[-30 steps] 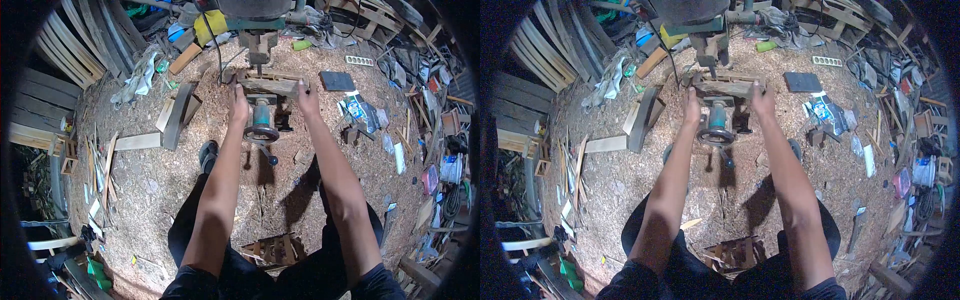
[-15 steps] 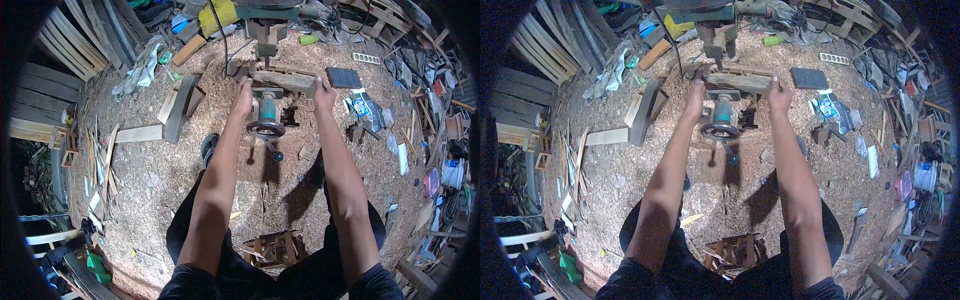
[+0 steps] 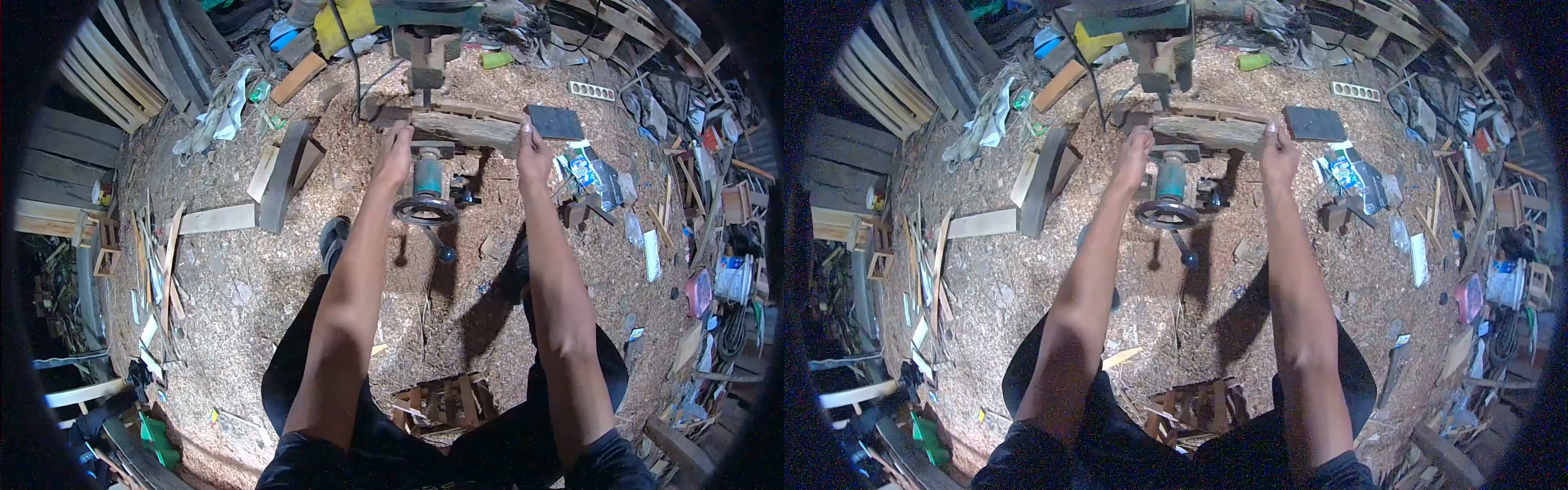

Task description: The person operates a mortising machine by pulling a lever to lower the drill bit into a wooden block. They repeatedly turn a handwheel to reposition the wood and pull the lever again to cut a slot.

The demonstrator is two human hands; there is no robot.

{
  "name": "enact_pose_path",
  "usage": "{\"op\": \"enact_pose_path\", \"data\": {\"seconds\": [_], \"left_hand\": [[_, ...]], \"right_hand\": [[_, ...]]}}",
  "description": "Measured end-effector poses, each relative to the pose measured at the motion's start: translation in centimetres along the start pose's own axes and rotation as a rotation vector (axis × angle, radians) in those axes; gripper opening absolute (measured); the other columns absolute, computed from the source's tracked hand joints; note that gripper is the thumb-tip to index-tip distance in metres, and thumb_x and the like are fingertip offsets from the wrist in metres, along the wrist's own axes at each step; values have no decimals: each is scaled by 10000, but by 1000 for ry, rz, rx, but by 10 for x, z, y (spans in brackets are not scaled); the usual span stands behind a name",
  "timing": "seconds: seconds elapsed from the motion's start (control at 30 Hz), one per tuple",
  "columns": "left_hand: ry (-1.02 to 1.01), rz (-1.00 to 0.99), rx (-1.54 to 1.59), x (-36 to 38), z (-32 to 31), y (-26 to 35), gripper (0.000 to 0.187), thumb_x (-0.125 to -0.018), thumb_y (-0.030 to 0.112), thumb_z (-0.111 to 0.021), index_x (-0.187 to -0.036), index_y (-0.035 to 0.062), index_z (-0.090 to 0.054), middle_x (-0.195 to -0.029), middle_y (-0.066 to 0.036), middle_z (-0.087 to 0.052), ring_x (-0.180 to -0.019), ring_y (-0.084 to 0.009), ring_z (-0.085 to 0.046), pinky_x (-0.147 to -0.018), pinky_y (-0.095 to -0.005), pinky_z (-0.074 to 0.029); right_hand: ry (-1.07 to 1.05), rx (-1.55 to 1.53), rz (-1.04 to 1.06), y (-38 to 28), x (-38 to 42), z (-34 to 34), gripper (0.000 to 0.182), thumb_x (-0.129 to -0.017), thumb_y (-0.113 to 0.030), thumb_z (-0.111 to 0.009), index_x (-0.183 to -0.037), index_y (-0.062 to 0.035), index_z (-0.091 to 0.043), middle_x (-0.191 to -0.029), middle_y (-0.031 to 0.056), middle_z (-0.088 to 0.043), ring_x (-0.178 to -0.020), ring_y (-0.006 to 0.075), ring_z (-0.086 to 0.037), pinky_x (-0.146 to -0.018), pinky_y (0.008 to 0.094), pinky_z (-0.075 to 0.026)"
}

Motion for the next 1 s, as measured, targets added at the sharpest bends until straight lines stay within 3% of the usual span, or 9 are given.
{"op": "enact_pose_path", "data": {"seconds": [0.07, 0.2, 0.3, 0.5, 0.6, 0.7, 0.77, 0.83, 1.0], "left_hand": [[100, -66, -90, 2, 2, -2, 371, -964, 276, -421, -1154, -15, -552, -1081, -105, -601, -1005, -196, -515, -908, -332, -402], [-22, 25, -258, 7, 11, 15, 457, -976, 286, -420, -1286, -38, -503, -1339, -167, -542, -1272, -265, -489, -1066, -322, -350], [-116, 41, 137, 1, 10, -7, 485, -996, 296, -400, -1362, -15, -469, -1408, -174, -496, -1361, -273, -431, -1123, -327, -302], [249, 34, 131, 54, 7, 3, 459, -1009, 334, -440, -1274, -17, -570, -1329, -154, -576, -1280, -256, -496, -1080, -342, -343], [336, 112, 305, 85, 6, -12, 474, -1018, 376, -440, -1267, -6, -570, -1312, -157, -582, -1256, -263, -511, -1065, -354, -357], [329, 162, 217, 92, -6, -52, 450, -1014, 353, -443, -1286, 12, -554, -1303, -183, -580, -1232, -291, -524, -1056, -366, -367], [340, 99, 21, 97, -6, -24, 427, -1007, 331, -452, -1283, 22, -557, -1291, -191, -582, -1214, -306, -532, -1048, -371, -374], [328, 103, -52, 100, -5, -10, 410, -996, 301, -455, -1284, 27, -557, -1281, -198, -583, -1194, -332, -539, -1037, -378, -383], [414, 134, 13, 95, -1, -33, 392, -986, 287, -466, -1237, 8, -580, -1232, -202, -605, -1131, -327, -567, -1009, -382, -403]], "right_hand": [[6, -4, 84, 2, 2, -6, 407, -980, -341, -598, -1261, -52, -644, -1163, 164, -691, -1100, 195, -630, -947, 315, -467], [1, 69, 104, -12, 6, -4, 419, -986, -338, -588, -1259, -24, -637, -1179, 182, -681, -1115, 200, -628, -969, 314, -457], [-28, 62, -21, -17, 10, -4, 462, -984, -358, -583, -1282, -6, -613, -1196, 198, -668, -1139, 216, -617, -989, 319, -446], [27, -37, -62, -5, 12, 1, 592, -965, -412, -586, -1305, 72, -551, -1278, 257, -593, -1197, 322, -569, -1052, 369, -398], [230, 110, 151, -14, 42, 9, 644, -973, -401, -566, -1359, 101, -451, -1342, 281, -511, -1275, 373, -485, -1083, 418, -356], [133, 90, 176, -48, 102, -2, 550, -983, -349, -545, -1313, 75, -427, -1225, 238, -511, -1172, 351, -495, -1011, 465, -387], [35, 37, 411, -49, 139, -25, 482, -971, -323, -565, -1252, 55, -460, -1159, 229, -523, -1091, 341, -515, -975, 458, -403], [-190, 17, 332, -54, 169, -36, 443, -973, -291, -558, -1243, 49, -470, -1131, 252, -529, -1089, 366, -524, -966, 451, -408], [-177, 67, 203, -52, 199, -49, 382, -1002, -247, -504, -1233, 55, -479, -1129, 273, -534, -1074, 402, -537, -950, 468, -418]]}}
Point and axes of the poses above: each hand's wrist, its own x-axis away from the middle knuckle, its own z-axis out of the back of the hand, y = z × x, the point moved 3 cm from there along -x, towards the middle knuckle
